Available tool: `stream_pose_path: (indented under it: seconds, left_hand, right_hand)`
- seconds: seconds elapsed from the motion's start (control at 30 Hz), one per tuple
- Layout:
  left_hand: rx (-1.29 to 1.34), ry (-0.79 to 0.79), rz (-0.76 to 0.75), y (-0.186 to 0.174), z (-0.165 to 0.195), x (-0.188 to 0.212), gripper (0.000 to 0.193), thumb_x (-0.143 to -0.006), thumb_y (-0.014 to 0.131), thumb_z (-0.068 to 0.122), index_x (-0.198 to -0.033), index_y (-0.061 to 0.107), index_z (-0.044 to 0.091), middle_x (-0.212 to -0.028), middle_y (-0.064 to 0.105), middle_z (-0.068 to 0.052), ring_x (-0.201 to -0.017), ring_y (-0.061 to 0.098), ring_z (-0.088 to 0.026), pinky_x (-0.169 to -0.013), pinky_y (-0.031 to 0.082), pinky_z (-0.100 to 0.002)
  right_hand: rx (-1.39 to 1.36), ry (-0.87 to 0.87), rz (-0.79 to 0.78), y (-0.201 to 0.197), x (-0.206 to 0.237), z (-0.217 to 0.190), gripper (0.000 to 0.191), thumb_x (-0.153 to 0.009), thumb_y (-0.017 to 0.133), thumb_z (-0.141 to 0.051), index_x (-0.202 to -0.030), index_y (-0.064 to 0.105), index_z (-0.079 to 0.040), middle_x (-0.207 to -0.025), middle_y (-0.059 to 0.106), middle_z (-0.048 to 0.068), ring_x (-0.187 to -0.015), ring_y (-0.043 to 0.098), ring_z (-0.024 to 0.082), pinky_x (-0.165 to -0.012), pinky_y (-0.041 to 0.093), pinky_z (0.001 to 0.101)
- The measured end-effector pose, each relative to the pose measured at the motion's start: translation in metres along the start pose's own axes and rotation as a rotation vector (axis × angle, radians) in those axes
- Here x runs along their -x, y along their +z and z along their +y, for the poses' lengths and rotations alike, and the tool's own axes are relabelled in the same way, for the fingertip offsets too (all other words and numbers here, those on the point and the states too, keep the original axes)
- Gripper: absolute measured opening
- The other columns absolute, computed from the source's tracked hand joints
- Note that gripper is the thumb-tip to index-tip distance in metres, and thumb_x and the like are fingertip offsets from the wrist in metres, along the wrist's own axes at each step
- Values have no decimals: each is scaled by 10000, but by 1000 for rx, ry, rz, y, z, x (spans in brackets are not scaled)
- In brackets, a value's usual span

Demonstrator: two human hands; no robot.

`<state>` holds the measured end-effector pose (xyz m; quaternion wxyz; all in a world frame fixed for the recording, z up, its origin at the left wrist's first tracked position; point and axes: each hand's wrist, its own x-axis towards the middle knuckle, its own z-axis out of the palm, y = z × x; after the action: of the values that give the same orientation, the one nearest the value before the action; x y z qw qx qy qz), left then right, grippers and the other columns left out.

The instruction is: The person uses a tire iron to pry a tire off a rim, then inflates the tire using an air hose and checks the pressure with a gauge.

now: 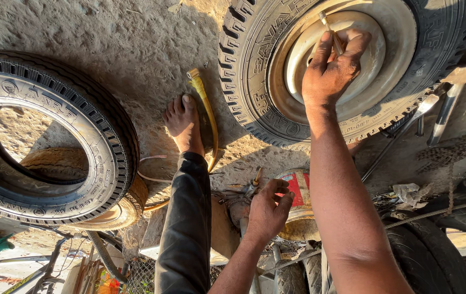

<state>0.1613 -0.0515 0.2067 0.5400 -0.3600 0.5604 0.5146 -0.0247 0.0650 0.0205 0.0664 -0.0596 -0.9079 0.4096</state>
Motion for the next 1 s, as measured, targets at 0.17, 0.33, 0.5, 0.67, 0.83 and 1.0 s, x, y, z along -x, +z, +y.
stream_pose_path:
  seconds: [0.17,0.33,0.5,0.67,0.83,1.0]
  left_hand:
    - [-2,-26,-13,0,-1,-1,385,-989,600,267,-1298,597,38,-1203,717,-125,-1078,713,-216,-930,584,-399]
    - [54,-29,-21,1,-2,-2,387,-988,596,262,-1301,595,33,-1209,713,-132,-1087,708,-213,-930,589,-399]
    - [60,-36,-21,0,-2,-2,385,-985,596,261,-1300,599,38,-1200,719,-128,-1078,703,-212,-924,592,-398]
    - [67,-41,-18,-1,-2,-2,382,-983,598,267,-1293,601,46,-1188,724,-115,-1067,704,-204,-918,591,-391]
    - [158,-33,-10,-2,-5,-3,368,-985,614,278,-1254,627,28,-1140,740,-127,-1028,712,-203,-915,584,-380]
    - [215,-43,-6,-2,-7,-5,354,-992,606,267,-1250,625,25,-1110,732,-120,-1007,710,-191,-905,589,-370]
  right_hand:
    - [81,148,-13,0,-1,4,269,-1170,577,-270,-1083,485,-33,-856,648,78,-780,724,158,-661,580,302]
    - [14,82,-6,2,-5,6,278,-1179,558,-275,-1051,495,-37,-827,712,35,-763,759,158,-636,585,291]
    - [195,49,-15,-5,-9,1,289,-1151,626,-278,-1012,535,-41,-852,651,82,-802,708,186,-714,559,350]
    - [131,-15,-36,-12,-4,0,280,-1175,633,-222,-1036,500,-19,-921,609,111,-830,671,225,-746,562,391]
    - [189,197,-82,-12,-17,-5,328,-1143,642,-258,-948,511,-30,-807,617,81,-720,650,221,-679,513,414]
    - [804,-353,-148,-32,-30,-22,401,-1107,634,-342,-814,574,-75,-874,616,94,-812,687,279,-684,538,463]
